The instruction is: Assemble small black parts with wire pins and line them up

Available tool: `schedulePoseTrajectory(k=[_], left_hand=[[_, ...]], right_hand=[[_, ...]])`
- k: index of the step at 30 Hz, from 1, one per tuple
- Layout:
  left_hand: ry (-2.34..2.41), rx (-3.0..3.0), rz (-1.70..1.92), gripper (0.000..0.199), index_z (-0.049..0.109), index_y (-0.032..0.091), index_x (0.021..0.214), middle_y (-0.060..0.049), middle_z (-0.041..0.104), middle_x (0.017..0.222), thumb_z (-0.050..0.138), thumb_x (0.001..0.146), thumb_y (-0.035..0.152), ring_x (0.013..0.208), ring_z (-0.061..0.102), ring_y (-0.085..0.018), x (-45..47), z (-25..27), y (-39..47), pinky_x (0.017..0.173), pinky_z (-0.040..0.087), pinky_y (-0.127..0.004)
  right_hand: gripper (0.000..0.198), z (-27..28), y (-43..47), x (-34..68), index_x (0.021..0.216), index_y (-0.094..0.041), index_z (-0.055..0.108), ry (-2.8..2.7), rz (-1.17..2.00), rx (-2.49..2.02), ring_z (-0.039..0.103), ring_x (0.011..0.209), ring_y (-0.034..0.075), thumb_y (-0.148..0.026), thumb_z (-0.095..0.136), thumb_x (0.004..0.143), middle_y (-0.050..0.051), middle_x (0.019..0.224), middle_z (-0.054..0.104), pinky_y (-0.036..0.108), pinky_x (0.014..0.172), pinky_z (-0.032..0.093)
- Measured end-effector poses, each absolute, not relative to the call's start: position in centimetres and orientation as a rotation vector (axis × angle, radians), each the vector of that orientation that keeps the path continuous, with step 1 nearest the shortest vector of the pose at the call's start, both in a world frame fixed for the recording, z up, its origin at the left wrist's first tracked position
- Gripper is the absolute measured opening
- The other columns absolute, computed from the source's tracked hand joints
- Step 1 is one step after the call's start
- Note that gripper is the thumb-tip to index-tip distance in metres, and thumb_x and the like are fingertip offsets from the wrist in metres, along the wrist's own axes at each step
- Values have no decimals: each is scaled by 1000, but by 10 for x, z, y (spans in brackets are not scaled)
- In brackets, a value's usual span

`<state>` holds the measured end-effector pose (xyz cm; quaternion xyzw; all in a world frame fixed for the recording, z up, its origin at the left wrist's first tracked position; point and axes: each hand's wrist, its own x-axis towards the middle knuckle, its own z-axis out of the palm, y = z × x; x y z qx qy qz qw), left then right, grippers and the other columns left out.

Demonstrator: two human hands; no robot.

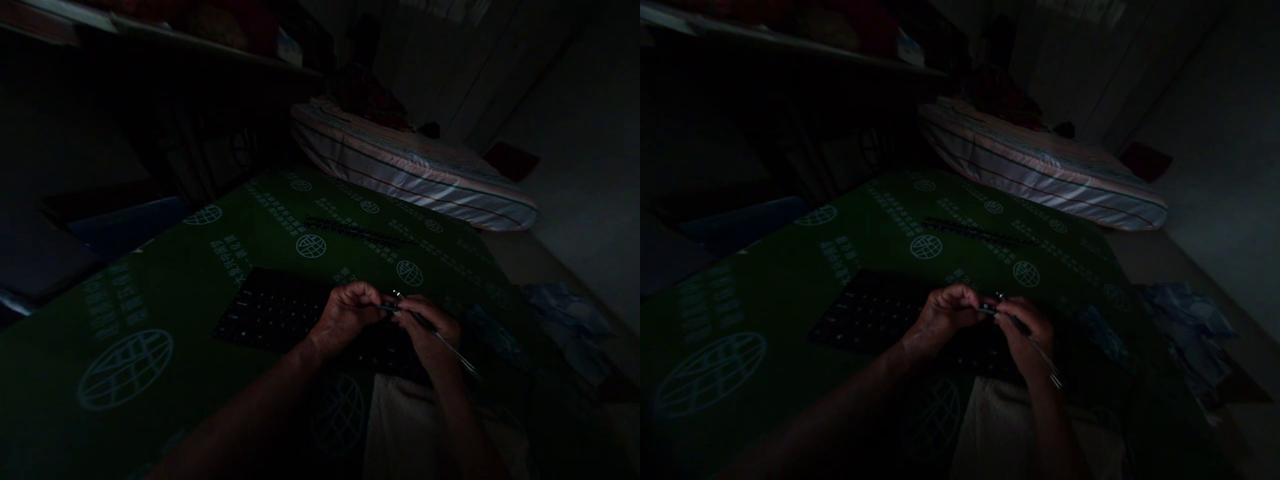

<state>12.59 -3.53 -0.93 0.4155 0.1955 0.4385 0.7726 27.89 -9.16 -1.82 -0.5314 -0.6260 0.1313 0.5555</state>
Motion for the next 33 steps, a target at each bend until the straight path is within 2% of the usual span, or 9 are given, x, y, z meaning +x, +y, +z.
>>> schedulePoseTrajectory(k=[5, 12, 21, 28, 33], left_hand=[[462, 940, 936, 11, 63, 13, 67, -1, 69, 75, 73, 62, 11, 69, 62, -11, 125, -10, -35, 70, 46, -22], [534, 983, 911, 11, 65, 13, 66, 1, 66, 68, 75, 61, 14, 62, 58, -9, 124, -11, -33, 64, 44, -20], [589, 1032, 896, 10, 65, 13, 65, 2, 62, 63, 74, 61, 16, 58, 54, -8, 125, -10, -35, 61, 42, -20], [606, 1030, 901, 14, 63, 13, 65, 3, 60, 61, 75, 61, 18, 54, 50, -6, 127, -8, -34, 55, 38, -18], [599, 992, 917, 16, 63, 13, 67, 2, 62, 64, 76, 61, 22, 59, 54, -8, 127, -9, -33, 60, 42, -20]], right_hand=[[7, -18, -91, 279, 78, -22, 66, -1481, 262, -1287, 63, 71, 15, -17, 63, 74, 1, 78, 65, 26, 63, 53], [5, -15, -92, 277, 78, -21, 66, -1476, 218, -1346, 62, 71, 15, -21, 66, 72, 1, 77, 66, 27, 65, 53], [7, -19, -93, 278, 76, -20, 66, -1388, 329, -1393, 62, 61, 15, -26, 66, 72, 1, 75, 66, 26, 58, 51], [12, -20, -93, 276, 75, -19, 65, -1323, 374, -1437, 60, 53, 13, -30, 67, 70, -1, 61, 64, 25, 54, 50], [13, -18, -92, 276, 76, -18, 65, -1341, 322, -1443, 61, 57, 15, -30, 65, 72, 1, 67, 66, 26, 54, 51]])
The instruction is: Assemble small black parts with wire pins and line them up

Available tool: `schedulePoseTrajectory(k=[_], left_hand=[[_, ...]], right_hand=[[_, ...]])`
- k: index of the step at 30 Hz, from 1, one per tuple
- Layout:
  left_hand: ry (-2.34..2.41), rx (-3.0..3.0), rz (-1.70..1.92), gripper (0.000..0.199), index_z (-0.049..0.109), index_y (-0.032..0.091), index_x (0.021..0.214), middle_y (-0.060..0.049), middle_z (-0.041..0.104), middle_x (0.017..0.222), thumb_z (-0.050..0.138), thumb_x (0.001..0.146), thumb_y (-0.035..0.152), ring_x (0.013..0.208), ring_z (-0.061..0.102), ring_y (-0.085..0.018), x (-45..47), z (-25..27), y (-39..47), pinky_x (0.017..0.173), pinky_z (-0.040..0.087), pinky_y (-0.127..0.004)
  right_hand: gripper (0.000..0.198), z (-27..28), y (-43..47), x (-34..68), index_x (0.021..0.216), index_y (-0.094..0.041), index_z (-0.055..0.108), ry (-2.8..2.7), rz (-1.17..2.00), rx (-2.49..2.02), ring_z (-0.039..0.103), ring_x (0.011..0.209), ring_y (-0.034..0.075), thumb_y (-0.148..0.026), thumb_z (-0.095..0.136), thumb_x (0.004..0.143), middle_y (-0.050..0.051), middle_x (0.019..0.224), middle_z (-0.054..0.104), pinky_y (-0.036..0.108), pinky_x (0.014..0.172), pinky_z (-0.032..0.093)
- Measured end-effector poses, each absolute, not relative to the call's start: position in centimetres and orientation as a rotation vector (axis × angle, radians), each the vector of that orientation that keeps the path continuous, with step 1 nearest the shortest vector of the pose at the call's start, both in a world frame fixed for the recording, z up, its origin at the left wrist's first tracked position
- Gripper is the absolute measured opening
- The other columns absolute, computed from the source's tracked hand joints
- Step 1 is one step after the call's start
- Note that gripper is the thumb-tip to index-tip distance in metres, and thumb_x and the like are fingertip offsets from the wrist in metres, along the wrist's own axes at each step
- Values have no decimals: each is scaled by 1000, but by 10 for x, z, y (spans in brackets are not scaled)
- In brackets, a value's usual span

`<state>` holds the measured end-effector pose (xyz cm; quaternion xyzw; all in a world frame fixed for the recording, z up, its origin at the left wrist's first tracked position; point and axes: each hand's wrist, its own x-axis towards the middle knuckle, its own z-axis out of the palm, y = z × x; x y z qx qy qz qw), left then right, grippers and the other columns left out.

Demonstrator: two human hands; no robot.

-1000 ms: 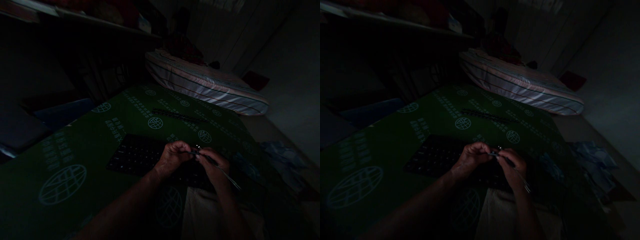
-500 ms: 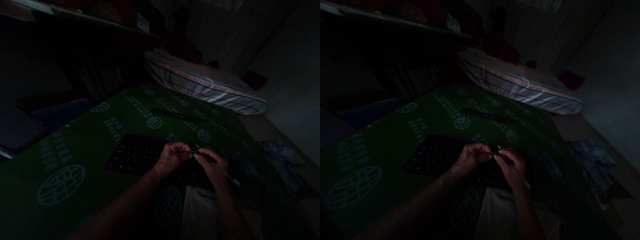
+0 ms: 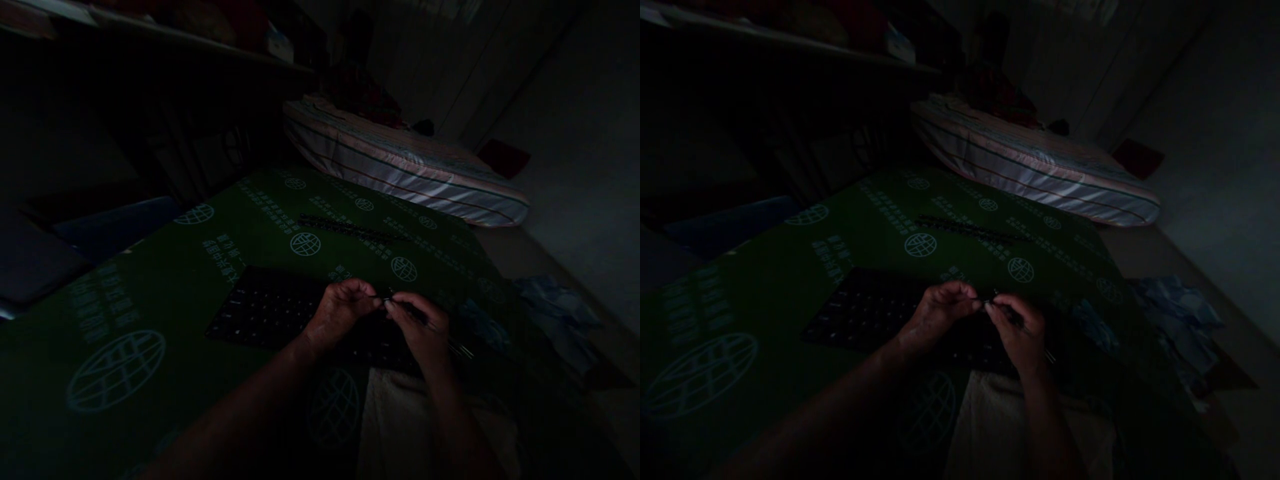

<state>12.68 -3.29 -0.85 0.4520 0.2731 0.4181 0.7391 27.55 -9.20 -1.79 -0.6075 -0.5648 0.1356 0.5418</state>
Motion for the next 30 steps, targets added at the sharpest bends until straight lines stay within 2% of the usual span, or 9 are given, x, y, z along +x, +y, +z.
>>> schedulePoseTrajectory(k=[4, 10, 18, 24, 30], left_hand=[[595, 1053, 846, 17, 65, 13, 71, -2, 67, 67, 72, 68, 28, 64, 59, -13, 124, -8, -30, 68, 45, -24], [634, 1196, 809, 24, 67, 13, 70, -4, 69, 67, 64, 76, 35, 65, 60, -14, 120, -3, -29, 70, 45, -25], [644, 1308, 792, 41, 69, 14, 61, -5, 68, 61, 52, 83, 44, 61, 59, -15, 117, 0, -30, 67, 44, -25], [620, 1274, 801, 41, 70, 13, 63, -5, 68, 61, 52, 83, 45, 61, 58, -14, 116, -3, -30, 68, 44, -24], [569, 1177, 776, 33, 69, 12, 64, -6, 71, 66, 59, 80, 40, 64, 61, -14, 117, -5, -28, 71, 45, -24]], right_hand=[[12, -13, -93, 277, 85, -21, 65, -1451, 209, -1418, 61, 68, 15, -27, 63, 75, 3, 78, 66, 27, 61, 51], [16, -13, -92, 277, 93, -23, 65, -1583, 208, -1367, 63, 80, 18, -26, 58, 78, 4, 88, 67, 31, 70, 52], [11, -18, -94, 274, 84, -23, 67, -1520, 234, -1412, 64, 74, 17, -28, 58, 79, 3, 80, 69, 28, 66, 53], [12, -17, -93, 274, 81, -22, 69, -1499, 213, -1426, 65, 70, 17, -29, 59, 78, 3, 77, 70, 28, 64, 53], [12, -18, -93, 273, 77, -22, 68, -1479, 222, -1421, 64, 64, 16, -30, 59, 78, 2, 71, 69, 26, 59, 52]])
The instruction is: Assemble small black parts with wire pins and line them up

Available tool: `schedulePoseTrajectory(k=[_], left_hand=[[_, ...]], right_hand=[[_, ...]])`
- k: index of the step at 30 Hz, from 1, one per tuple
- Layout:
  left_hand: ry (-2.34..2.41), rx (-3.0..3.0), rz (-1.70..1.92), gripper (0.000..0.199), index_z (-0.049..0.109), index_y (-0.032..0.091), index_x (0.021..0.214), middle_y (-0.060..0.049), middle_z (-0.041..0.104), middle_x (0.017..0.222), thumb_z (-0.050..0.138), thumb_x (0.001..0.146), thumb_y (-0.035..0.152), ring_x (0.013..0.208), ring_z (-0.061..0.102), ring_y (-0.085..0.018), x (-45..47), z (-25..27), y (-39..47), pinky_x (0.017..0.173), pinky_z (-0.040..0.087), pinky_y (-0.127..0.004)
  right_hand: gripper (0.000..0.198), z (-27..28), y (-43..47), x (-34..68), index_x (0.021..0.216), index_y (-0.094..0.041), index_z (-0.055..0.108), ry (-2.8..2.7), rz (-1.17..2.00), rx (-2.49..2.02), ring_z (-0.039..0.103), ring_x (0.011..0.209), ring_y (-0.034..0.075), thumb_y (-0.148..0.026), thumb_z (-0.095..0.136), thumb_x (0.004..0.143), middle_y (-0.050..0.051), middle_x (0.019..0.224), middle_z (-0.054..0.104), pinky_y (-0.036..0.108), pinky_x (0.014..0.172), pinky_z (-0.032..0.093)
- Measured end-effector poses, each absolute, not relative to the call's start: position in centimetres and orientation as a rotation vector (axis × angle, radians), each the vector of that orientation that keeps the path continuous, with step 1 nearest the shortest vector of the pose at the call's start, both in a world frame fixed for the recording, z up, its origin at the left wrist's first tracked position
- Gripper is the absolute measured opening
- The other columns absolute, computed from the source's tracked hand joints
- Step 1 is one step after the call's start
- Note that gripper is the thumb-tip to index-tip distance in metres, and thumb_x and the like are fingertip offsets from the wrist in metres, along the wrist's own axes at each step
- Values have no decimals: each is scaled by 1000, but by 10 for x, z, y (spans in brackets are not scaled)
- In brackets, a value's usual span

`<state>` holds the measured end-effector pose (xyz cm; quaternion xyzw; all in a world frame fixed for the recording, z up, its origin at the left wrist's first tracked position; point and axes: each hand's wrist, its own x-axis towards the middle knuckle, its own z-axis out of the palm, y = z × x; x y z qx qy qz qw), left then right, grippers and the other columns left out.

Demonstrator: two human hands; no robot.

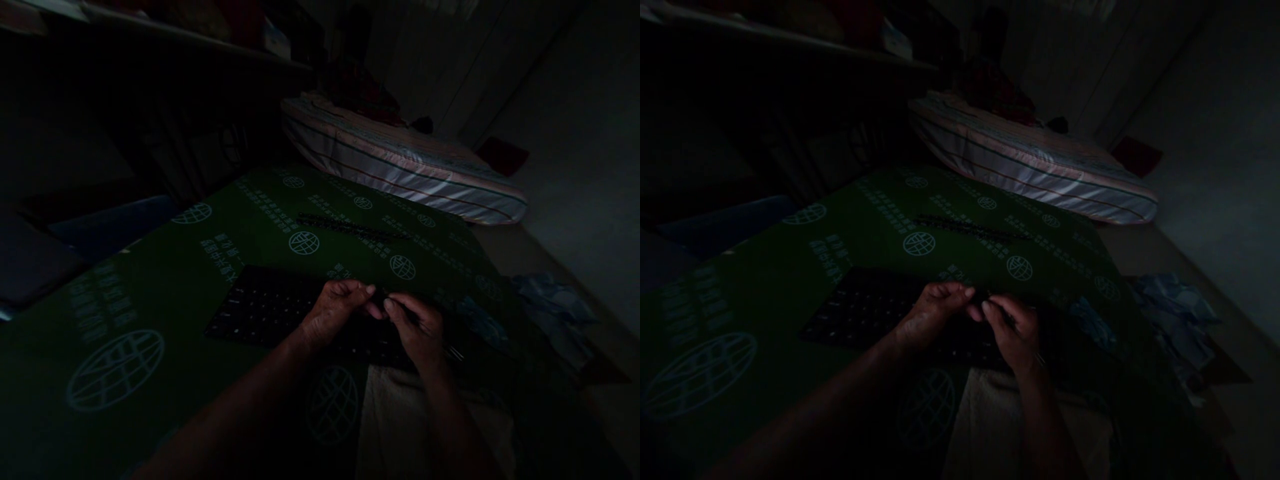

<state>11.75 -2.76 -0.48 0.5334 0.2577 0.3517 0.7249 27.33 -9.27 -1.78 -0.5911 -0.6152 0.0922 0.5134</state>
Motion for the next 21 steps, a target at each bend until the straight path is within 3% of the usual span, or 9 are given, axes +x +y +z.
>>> schedulePoseTrajectory(k=[7, 21], left_hand=[[518, 1038, 784, 26, 67, 12, 65, -3, 70, 64, 61, 80, 33, 62, 63, -13, 119, -7, -29, 68, 47, -24], [562, 1064, 797, 28, 65, 11, 62, -3, 68, 58, 61, 79, 33, 57, 60, -12, 119, -7, -27, 64, 45, -23]], right_hand=[[16, -14, -93, 268, 76, -20, 66, -1418, 332, -1403, 60, 53, 12, -29, 54, 81, -1, 61, 65, 22, 51, 48], [19, -20, -93, 267, 76, -17, 65, -1423, 356, -1415, 58, 51, 11, -31, 53, 82, -1, 59, 63, 21, 51, 46]])
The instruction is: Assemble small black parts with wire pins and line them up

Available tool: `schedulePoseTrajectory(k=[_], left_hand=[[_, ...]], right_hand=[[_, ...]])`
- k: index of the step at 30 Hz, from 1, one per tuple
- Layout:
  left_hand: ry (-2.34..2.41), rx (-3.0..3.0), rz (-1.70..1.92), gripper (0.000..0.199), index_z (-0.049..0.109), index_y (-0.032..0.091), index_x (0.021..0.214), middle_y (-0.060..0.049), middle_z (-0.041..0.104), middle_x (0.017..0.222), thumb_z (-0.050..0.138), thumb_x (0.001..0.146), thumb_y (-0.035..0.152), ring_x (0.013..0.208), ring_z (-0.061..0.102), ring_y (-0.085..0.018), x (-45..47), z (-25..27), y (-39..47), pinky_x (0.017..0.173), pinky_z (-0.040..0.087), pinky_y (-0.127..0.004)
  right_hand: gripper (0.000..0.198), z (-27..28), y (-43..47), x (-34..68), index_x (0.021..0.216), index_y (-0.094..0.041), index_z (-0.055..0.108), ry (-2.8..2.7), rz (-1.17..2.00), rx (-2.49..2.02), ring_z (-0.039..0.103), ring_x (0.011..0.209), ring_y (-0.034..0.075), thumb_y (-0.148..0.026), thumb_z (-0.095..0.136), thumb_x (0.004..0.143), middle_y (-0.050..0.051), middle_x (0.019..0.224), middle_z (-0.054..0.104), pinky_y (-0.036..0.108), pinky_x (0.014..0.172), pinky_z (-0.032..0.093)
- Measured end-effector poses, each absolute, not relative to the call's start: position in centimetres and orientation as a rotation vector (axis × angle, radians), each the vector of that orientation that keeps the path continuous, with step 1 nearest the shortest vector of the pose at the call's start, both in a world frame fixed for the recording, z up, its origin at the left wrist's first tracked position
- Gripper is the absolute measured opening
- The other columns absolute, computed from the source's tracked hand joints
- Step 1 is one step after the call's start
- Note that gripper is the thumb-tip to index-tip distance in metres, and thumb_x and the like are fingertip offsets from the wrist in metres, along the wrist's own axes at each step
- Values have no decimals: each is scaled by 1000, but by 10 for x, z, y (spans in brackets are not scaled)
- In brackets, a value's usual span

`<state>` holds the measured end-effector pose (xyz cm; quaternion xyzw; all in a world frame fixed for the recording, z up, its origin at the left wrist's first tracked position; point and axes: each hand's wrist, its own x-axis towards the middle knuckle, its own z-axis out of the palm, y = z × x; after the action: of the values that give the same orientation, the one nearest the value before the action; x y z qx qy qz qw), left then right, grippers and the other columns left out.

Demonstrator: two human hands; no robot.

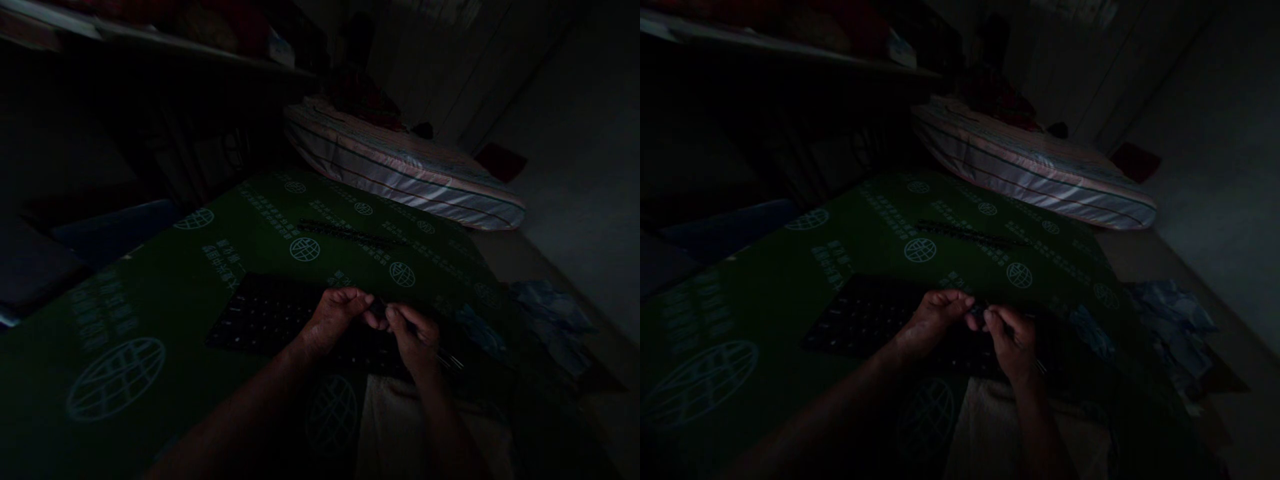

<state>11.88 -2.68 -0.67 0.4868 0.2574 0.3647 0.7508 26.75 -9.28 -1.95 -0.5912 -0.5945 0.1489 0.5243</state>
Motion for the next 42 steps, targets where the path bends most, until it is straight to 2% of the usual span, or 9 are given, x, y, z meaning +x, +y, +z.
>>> schedulePoseTrajectory(k=[5, 16, 29, 35, 39, 42], left_hand=[[517, 1108, 811, 31, 66, 11, 59, -4, 68, 63, 59, 81, 33, 62, 61, -14, 118, -9, -25, 69, 44, -25], [569, 1022, 811, 21, 67, 11, 66, -2, 68, 58, 64, 77, 29, 55, 59, -11, 118, -3, -27, 62, 45, -22], [567, 957, 813, 17, 66, 12, 70, -2, 69, 59, 66, 76, 28, 55, 61, -11, 118, -7, -26, 63, 45, -23], [568, 942, 823, 16, 66, 12, 70, -3, 70, 59, 65, 75, 28, 55, 60, -11, 117, -9, -26, 63, 45, -23], [587, 944, 823, 17, 66, 12, 70, -3, 70, 59, 66, 74, 28, 56, 59, -11, 118, -10, -25, 65, 44, -23], [609, 947, 832, 17, 66, 12, 70, -4, 70, 59, 67, 74, 29, 56, 59, -11, 118, -11, -25, 65, 43, -23]], right_hand=[[21, -19, -93, 266, 72, -18, 64, -1430, 383, -1417, 56, 52, 11, -30, 51, 84, -1, 57, 61, 21, 54, 45], [24, -13, -94, 264, 70, -18, 63, -1452, 369, -1424, 55, 53, 11, -31, 50, 85, -1, 57, 61, 21, 54, 44], [27, -19, -93, 267, 67, -18, 61, -1480, 374, -1440, 55, 54, 11, -31, 46, 87, -1, 57, 60, 22, 55, 43], [27, -22, -92, 269, 77, -17, 64, -1469, 334, -1432, 56, 53, 12, -32, 44, 87, 0, 57, 61, 23, 54, 46], [30, -19, -92, 273, 90, -18, 66, -1485, 279, -1493, 60, 61, 14, -34, 41, 88, 4, 72, 66, 25, 59, 50], [30, -11, -91, 275, 91, -19, 67, -1533, 145, -1551, 62, 84, 17, -34, 42, 88, 8, 93, 66, 29, 73, 51]])
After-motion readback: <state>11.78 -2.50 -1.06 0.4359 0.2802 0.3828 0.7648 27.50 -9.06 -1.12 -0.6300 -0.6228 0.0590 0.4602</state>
